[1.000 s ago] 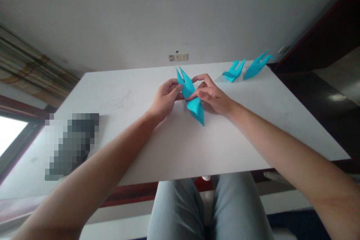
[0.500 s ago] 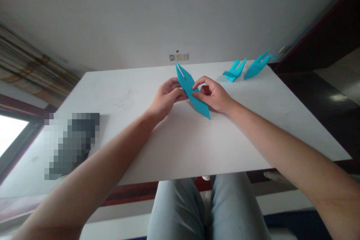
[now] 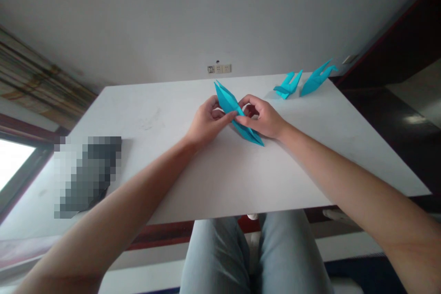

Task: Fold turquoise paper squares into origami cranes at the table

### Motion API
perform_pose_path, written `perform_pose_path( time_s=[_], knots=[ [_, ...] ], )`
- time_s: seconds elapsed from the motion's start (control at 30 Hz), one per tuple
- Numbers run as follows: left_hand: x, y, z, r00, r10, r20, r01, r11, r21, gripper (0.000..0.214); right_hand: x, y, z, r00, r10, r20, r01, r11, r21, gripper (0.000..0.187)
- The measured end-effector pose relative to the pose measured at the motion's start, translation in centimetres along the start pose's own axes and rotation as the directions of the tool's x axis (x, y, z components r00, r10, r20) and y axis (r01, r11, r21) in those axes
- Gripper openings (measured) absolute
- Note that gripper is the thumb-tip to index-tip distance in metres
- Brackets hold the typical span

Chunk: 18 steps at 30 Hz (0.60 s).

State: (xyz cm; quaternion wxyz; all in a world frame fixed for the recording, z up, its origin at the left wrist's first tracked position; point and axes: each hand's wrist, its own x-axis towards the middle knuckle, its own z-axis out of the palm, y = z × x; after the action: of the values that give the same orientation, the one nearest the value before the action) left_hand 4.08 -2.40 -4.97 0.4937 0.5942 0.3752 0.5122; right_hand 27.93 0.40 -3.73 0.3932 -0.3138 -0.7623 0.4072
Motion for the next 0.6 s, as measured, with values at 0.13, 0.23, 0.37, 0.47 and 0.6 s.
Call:
perform_pose_path(
  time_s=[0.13,0.23,0.37,0.47,0.6],
  knots=[
    [0.2,0.2,0.1,0.997,0.061,-0.041,-0.062,0.998,-0.028,0.065,0.2,0.3,0.1,0.999,-0.028,-0.032,0.029,0.999,0.019,0.059],
    [0.2,0.5,0.1,0.997,0.079,-0.022,-0.080,0.996,-0.048,0.069,0.5,0.7,0.3,0.991,-0.057,-0.119,0.065,0.996,0.064,0.062],
    [0.1,0.5,0.2,0.995,0.103,0.013,-0.102,0.994,-0.029,0.068,0.7,1.1,0.6,0.983,-0.070,-0.172,0.089,0.991,0.105,0.064],
    [0.0,0.6,0.2,0.992,0.125,-0.013,-0.125,0.992,-0.011,0.064,0.7,1.0,0.5,0.970,-0.100,-0.223,0.119,0.990,0.074,0.061],
    [-0.2,1.3,0.1,0.973,0.221,-0.071,-0.213,0.972,0.100,0.056,0.6,0.3,0.1,0.957,-0.172,-0.234,0.160,0.985,-0.073,0.053]
  ],
)
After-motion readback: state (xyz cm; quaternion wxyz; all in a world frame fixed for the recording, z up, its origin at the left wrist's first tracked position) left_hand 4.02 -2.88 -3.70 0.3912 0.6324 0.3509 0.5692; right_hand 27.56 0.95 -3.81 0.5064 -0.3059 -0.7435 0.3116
